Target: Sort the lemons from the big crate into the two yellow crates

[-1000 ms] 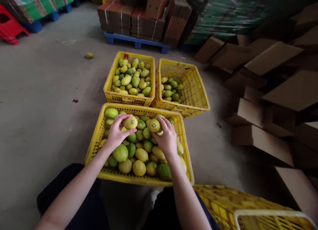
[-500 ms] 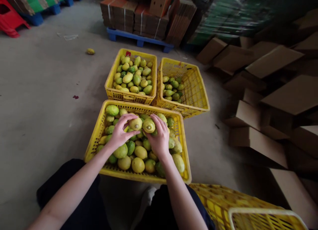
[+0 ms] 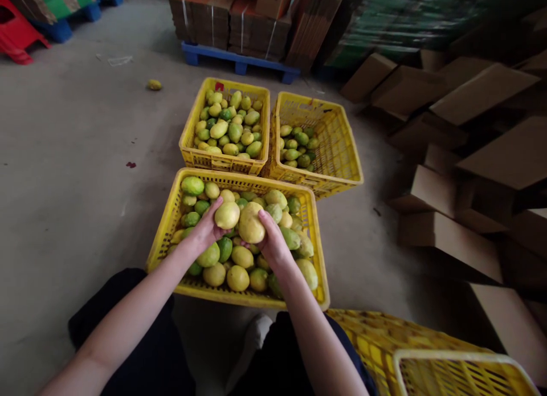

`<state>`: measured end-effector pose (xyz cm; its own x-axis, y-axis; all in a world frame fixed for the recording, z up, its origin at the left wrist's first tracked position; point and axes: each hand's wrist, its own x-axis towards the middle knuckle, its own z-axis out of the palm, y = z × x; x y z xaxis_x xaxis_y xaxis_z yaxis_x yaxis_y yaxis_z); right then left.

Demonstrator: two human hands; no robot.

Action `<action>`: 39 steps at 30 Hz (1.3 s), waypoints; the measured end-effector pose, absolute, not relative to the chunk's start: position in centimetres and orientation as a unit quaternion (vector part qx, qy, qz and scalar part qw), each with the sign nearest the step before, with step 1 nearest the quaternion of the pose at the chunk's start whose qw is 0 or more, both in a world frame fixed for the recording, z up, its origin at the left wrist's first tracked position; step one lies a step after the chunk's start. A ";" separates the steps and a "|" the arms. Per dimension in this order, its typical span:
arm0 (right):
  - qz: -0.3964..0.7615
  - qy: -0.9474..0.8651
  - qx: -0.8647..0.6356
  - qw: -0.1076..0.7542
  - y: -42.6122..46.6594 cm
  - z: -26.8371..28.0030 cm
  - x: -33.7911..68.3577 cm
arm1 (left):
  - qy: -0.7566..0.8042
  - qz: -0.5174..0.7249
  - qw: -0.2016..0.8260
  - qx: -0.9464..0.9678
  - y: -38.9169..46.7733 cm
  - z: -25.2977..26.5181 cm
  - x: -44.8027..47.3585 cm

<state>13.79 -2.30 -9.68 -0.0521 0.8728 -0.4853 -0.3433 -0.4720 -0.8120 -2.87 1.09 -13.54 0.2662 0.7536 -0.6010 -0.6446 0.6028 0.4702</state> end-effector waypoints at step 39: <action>0.737 0.025 -0.441 0.512 -0.8 -9.8 14.9 | 0.411 0.480 0.762 -0.143 0.3 -9.4 -1.6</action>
